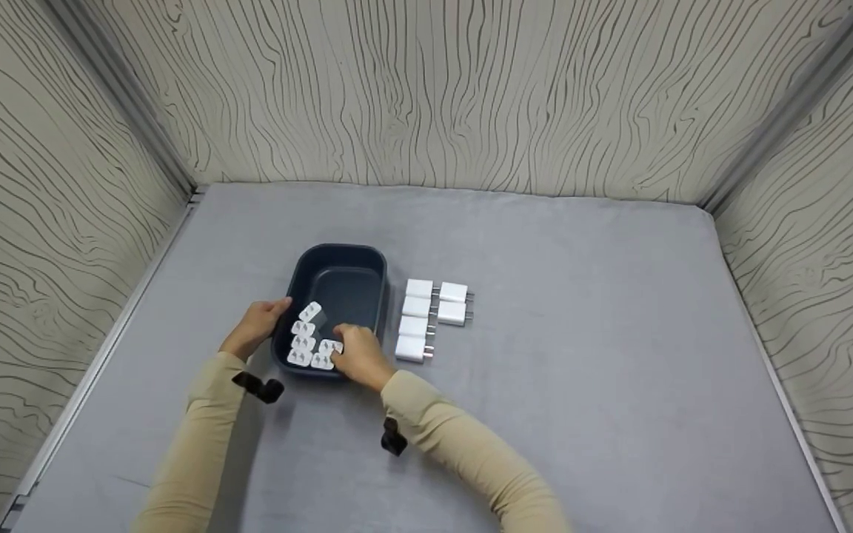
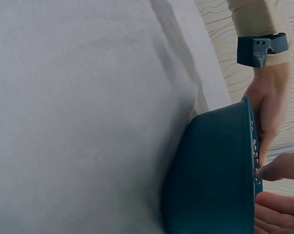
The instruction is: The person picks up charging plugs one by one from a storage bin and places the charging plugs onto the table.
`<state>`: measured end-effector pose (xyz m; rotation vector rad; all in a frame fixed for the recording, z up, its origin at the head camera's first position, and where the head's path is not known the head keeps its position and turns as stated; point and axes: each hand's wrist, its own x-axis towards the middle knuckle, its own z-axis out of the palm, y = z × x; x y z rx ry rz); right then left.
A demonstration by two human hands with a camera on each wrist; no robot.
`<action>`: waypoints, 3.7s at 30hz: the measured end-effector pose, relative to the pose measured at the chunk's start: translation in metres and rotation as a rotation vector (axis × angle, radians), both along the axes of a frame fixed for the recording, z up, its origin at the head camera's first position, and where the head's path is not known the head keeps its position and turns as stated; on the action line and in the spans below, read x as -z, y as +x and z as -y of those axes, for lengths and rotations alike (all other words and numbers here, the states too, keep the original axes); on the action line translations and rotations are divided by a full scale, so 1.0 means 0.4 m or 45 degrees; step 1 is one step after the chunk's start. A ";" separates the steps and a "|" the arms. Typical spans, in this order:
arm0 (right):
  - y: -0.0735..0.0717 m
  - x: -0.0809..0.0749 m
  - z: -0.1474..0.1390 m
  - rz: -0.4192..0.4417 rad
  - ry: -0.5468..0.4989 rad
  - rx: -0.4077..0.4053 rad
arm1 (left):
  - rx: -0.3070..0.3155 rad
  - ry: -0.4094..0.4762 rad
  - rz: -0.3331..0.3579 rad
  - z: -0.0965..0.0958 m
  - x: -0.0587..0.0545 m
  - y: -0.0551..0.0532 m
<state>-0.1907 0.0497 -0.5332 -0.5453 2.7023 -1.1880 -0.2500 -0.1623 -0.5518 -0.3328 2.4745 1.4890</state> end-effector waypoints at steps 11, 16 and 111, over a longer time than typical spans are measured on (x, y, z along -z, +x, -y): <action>-0.012 0.005 0.015 -0.008 0.118 -0.085 | 0.010 0.024 0.001 -0.003 -0.001 0.003; -0.017 -0.001 0.019 0.011 0.155 -0.115 | -0.007 0.043 -0.002 -0.002 0.000 0.001; 0.002 -0.016 -0.025 -0.270 0.030 -0.033 | 0.054 -0.038 -0.145 0.084 0.305 -0.146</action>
